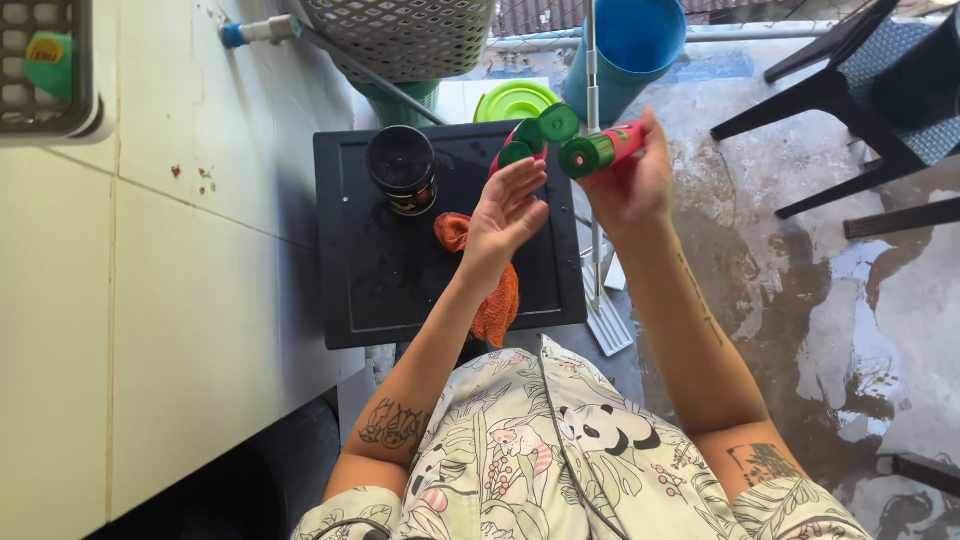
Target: Organize toiletries into a storage basket, wipe down bottles, and place the basket and extra bottles on a bathroom shelf.
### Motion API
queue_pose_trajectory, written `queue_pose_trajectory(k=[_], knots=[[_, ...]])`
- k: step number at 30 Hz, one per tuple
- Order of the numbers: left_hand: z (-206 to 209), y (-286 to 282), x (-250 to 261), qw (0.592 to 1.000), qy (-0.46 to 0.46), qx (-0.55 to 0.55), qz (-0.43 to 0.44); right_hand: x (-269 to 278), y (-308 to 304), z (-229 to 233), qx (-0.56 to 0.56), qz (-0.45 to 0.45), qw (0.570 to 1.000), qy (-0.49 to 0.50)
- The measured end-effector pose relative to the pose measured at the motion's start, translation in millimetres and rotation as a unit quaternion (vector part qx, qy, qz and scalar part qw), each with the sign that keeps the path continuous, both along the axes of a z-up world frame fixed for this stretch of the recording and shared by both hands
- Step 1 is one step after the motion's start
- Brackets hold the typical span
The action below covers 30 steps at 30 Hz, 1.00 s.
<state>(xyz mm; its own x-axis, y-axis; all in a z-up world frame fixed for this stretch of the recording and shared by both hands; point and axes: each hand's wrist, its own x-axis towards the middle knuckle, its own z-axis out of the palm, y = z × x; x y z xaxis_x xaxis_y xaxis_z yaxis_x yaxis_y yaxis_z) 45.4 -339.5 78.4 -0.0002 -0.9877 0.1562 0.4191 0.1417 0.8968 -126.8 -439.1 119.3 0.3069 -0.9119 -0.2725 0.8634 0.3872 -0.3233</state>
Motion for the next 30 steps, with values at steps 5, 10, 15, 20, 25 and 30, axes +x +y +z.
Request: queue_pose_trajectory(k=[5,10,15,20,25,30], knots=[[24.4,3.6,-9.4,0.985,-0.146,-0.087,0.024,-8.3,4.1,-12.2,0.015,0.046,0.994,-0.095],[42.0,8.8,-18.1,0.967,-0.208,-0.135,0.052,-10.6,7.2,-17.1,0.052,0.095,0.967,-0.232],[39.7,7.7,-17.9,0.956,-0.242,-0.150,0.069,-11.8,6.5,-24.1,0.034,0.057,0.981,-0.184],[38.7,6.1,-9.9,0.950,-0.263,-0.142,0.088,-19.1,-1.1,-32.6,0.008,0.029,0.993,-0.113],[10.4,-13.2,9.4,0.932,-0.307,-0.111,0.159,-32.4,-12.2,-58.1,-0.026,-0.038,0.999,-0.007],[-35.4,-45.9,7.5,0.880,-0.412,-0.044,0.233,-19.8,-1.2,-92.0,0.107,0.014,0.987,0.116]])
